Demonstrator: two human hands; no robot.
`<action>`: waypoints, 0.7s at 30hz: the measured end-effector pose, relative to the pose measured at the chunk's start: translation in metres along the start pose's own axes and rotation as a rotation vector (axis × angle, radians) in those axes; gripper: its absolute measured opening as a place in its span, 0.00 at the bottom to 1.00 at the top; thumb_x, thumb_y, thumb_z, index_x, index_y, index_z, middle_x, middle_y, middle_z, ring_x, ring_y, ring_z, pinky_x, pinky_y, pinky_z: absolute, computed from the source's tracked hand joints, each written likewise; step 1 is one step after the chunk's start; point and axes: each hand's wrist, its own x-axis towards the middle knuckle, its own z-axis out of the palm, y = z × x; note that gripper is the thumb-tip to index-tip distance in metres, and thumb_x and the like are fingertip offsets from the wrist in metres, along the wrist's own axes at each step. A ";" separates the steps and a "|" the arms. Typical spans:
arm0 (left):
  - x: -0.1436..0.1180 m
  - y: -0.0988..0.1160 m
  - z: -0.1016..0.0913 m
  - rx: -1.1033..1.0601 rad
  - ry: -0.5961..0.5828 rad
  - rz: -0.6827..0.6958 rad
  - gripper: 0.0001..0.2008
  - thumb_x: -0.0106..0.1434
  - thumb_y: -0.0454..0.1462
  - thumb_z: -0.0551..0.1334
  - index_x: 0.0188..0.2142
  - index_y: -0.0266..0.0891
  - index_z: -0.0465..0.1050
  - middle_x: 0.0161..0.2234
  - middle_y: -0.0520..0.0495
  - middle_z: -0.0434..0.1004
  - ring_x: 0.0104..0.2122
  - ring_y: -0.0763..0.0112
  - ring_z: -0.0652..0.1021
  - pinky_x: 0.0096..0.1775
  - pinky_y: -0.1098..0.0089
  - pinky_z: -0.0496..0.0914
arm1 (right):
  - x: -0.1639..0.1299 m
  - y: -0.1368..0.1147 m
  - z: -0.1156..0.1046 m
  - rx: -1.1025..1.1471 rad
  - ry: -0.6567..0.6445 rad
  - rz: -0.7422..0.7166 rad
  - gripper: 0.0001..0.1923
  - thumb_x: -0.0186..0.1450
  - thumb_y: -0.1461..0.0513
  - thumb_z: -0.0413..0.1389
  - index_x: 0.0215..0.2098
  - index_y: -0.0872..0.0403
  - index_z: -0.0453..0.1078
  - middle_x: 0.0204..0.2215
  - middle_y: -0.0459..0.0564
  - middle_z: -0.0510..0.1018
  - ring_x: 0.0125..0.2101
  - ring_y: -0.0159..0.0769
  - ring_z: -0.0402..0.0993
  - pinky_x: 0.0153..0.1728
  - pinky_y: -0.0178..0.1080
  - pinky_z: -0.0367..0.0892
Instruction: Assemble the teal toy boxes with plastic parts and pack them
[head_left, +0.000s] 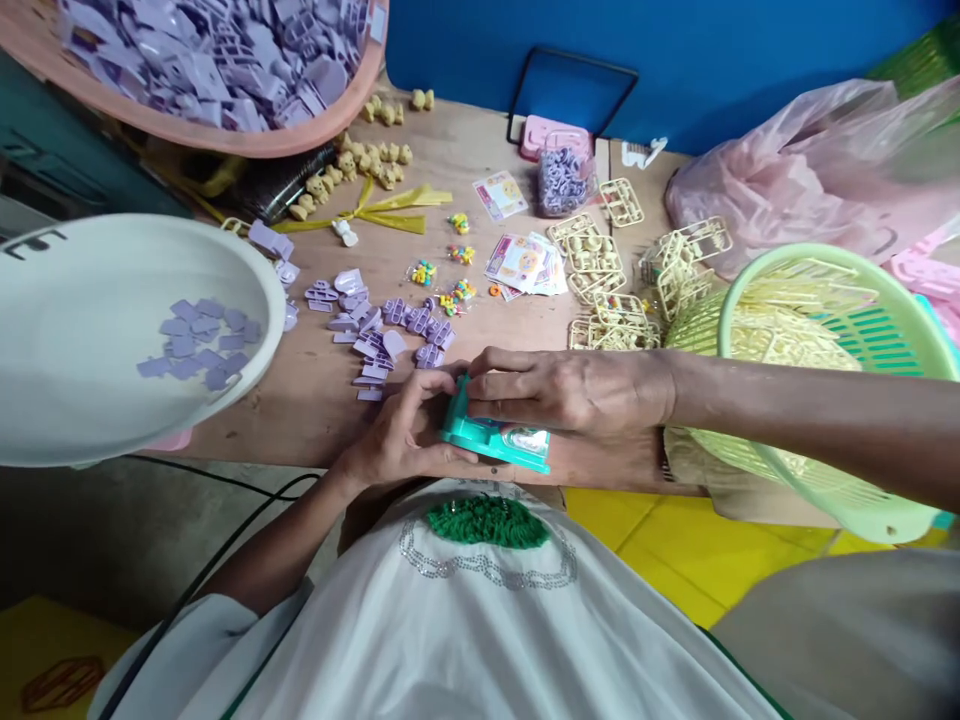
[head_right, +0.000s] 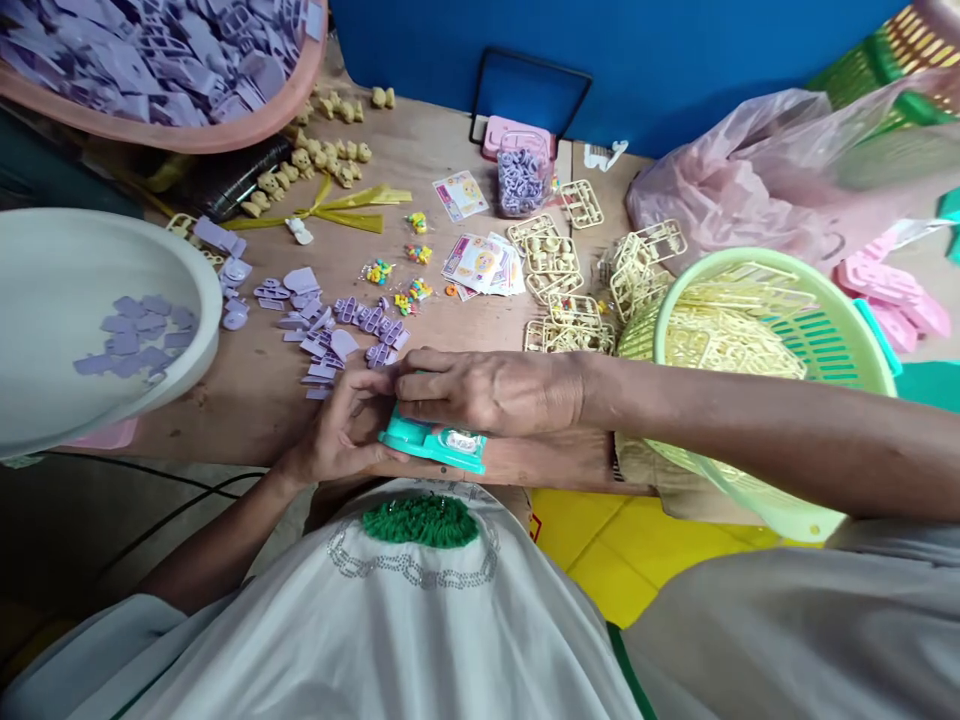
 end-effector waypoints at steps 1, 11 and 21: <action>0.001 -0.001 -0.001 0.004 -0.008 0.003 0.35 0.58 0.50 0.79 0.58 0.46 0.67 0.57 0.39 0.78 0.60 0.51 0.80 0.61 0.57 0.76 | -0.001 0.001 0.002 -0.030 -0.005 -0.003 0.17 0.81 0.65 0.46 0.60 0.57 0.73 0.55 0.59 0.79 0.61 0.40 0.72 0.62 0.44 0.73; 0.003 0.002 0.002 -0.067 -0.021 -0.018 0.34 0.59 0.49 0.79 0.58 0.46 0.66 0.61 0.39 0.76 0.57 0.53 0.82 0.53 0.61 0.80 | 0.001 0.006 0.008 -0.139 -0.081 -0.074 0.22 0.81 0.66 0.40 0.63 0.61 0.70 0.57 0.60 0.78 0.63 0.43 0.69 0.65 0.48 0.70; 0.003 0.003 0.002 -0.013 0.028 -0.013 0.36 0.57 0.50 0.80 0.58 0.46 0.69 0.55 0.42 0.79 0.57 0.53 0.81 0.58 0.59 0.76 | 0.014 0.006 -0.008 -0.002 -0.120 -0.148 0.21 0.81 0.65 0.41 0.53 0.63 0.77 0.49 0.64 0.79 0.57 0.47 0.72 0.63 0.51 0.71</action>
